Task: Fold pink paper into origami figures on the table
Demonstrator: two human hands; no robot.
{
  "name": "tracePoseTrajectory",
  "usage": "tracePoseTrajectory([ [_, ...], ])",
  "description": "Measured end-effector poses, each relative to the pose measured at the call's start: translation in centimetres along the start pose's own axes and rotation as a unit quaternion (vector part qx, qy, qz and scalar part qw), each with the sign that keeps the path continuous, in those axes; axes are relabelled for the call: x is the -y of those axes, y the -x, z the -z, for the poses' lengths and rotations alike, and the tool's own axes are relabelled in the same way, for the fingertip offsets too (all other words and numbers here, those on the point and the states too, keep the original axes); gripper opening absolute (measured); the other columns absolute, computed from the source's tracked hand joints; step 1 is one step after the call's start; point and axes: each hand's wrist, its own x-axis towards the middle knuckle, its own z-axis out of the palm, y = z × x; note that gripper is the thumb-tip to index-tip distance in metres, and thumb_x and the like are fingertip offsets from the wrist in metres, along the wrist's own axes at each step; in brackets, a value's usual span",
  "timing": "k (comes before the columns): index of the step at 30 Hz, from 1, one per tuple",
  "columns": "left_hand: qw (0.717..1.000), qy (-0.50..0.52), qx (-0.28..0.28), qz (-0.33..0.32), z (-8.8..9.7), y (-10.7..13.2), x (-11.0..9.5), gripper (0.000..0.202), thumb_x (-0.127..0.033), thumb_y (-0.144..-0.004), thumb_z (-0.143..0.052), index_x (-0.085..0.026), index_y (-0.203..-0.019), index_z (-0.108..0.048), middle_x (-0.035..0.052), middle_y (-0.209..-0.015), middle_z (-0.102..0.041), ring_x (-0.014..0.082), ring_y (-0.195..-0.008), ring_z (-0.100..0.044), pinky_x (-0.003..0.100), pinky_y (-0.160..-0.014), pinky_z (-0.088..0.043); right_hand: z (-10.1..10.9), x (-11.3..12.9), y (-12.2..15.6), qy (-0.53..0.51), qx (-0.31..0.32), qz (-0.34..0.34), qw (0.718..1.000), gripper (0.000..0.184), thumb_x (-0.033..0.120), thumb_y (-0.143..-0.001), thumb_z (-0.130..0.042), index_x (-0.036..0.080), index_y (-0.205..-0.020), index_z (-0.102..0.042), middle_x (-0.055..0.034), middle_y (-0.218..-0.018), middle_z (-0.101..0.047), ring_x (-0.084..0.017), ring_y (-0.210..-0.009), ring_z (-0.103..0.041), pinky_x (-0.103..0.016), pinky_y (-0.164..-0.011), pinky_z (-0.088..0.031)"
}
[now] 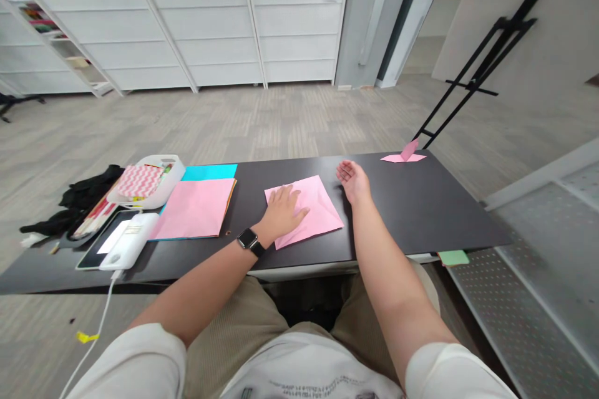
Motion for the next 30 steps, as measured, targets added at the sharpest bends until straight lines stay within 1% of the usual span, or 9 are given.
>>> tracePoseTrajectory([
  [4,0.997,-0.051,0.064,0.008,-2.3,-0.3,0.0,0.083,-0.070,-0.101,-0.054,-0.018,-0.164,-0.044,0.0221,-0.176,-0.034,0.0483,-0.163,-0.030,0.074,-0.130,-0.022,-0.7,1.0,1.9,0.079,0.005,0.087,0.993,0.032,0.054,-0.090,-0.068,0.024,-0.100,-0.074,-0.0051,-0.104,-0.080,-0.021,-0.102,-0.076,-0.038,-0.097,-0.060],
  [7,0.996,-0.053,0.068,-0.022,-2.8,-0.3,0.1,0.085,-0.073,-0.102,-0.050,-0.019,-0.167,-0.042,0.0208,-0.178,-0.030,0.0464,-0.165,-0.025,0.072,-0.131,-0.018,-2.1,0.9,4.5,0.250,0.062,0.217,0.941,0.038,0.058,-0.096,-0.063,0.024,-0.110,-0.076,-0.0082,-0.122,-0.078,-0.024,-0.121,-0.071,-0.045,-0.113,-0.053],
  [9,0.995,-0.048,0.069,-0.044,-2.7,-0.4,0.2,0.085,-0.072,-0.102,-0.049,-0.019,-0.168,-0.041,0.0207,-0.178,-0.030,0.0461,-0.165,-0.024,0.073,-0.131,-0.017,-3.6,0.0,6.4,0.388,0.176,0.257,0.867,0.045,0.059,-0.103,-0.055,0.026,-0.127,-0.074,-0.0095,-0.138,-0.073,-0.027,-0.134,-0.064,-0.049,-0.122,-0.046],
  [12,0.993,-0.040,0.072,-0.080,-2.5,-0.5,0.2,0.078,-0.063,-0.103,-0.053,-0.024,-0.169,-0.041,0.0161,-0.178,-0.033,0.0460,-0.166,-0.021,0.075,-0.131,-0.013,-5.3,-2.5,8.8,0.546,0.334,0.246,0.728,0.062,0.059,-0.108,-0.046,0.022,-0.156,-0.059,-0.0143,-0.165,-0.054,-0.031,-0.158,-0.044,-0.055,-0.134,-0.030],
  [14,0.993,-0.040,0.071,-0.086,-2.5,-0.5,0.0,0.076,-0.055,-0.102,-0.057,-0.027,-0.170,-0.039,0.0134,-0.179,-0.033,0.0454,-0.166,-0.021,0.075,-0.131,-0.010,-5.6,-3.9,9.7,0.626,0.382,0.220,0.643,0.074,0.061,-0.109,-0.039,0.014,-0.166,-0.046,-0.0185,-0.174,-0.040,-0.034,-0.165,-0.031,-0.057,-0.136,-0.022],
  [16,0.995,-0.041,0.065,-0.071,-2.5,-0.6,-0.2,0.081,-0.054,-0.101,-0.058,-0.025,-0.173,-0.034,0.0147,-0.179,-0.030,0.0446,-0.166,-0.022,0.074,-0.132,-0.010,-5.2,-4.6,9.9,0.678,0.395,0.202,0.586,0.076,0.058,-0.111,-0.031,0.011,-0.171,-0.036,-0.0180,-0.179,-0.028,-0.032,-0.168,-0.024,-0.055,-0.138,-0.016],
  [20,0.996,-0.044,0.056,-0.050,-2.7,-0.7,-0.3,0.090,-0.065,-0.100,-0.054,-0.016,-0.172,-0.033,0.0195,-0.179,-0.029,0.0429,-0.167,-0.022,0.070,-0.134,-0.014,-3.4,-3.9,9.2,0.743,0.347,0.196,0.538,0.075,0.053,-0.113,-0.023,0.008,-0.173,-0.030,-0.0166,-0.180,-0.025,-0.029,-0.169,-0.022,-0.050,-0.139,-0.015],
  [24,0.995,-0.060,0.050,-0.063,-2.8,-0.2,0.3,0.089,-0.072,-0.103,-0.047,-0.012,-0.169,-0.039,0.0195,-0.178,-0.030,0.0399,-0.168,-0.023,0.064,-0.136,-0.015,-2.3,-2.9,8.7,0.788,0.310,0.200,0.493,0.073,0.053,-0.113,-0.026,0.012,-0.172,-0.033,-0.0150,-0.181,-0.023,-0.033,-0.169,-0.021,-0.053,-0.138,-0.014],
  [30,0.994,-0.094,0.062,-0.006,-1.9,0.2,3.9,0.077,-0.060,-0.111,-0.030,-0.010,-0.170,-0.035,0.0195,-0.180,-0.026,0.0364,-0.167,-0.027,0.061,-0.136,-0.018,-2.1,-2.7,8.8,0.805,0.294,0.210,0.470,0.073,0.054,-0.112,-0.029,0.014,-0.173,-0.032,-0.0152,-0.181,-0.023,-0.034,-0.168,-0.023,-0.055,-0.137,-0.015],
])
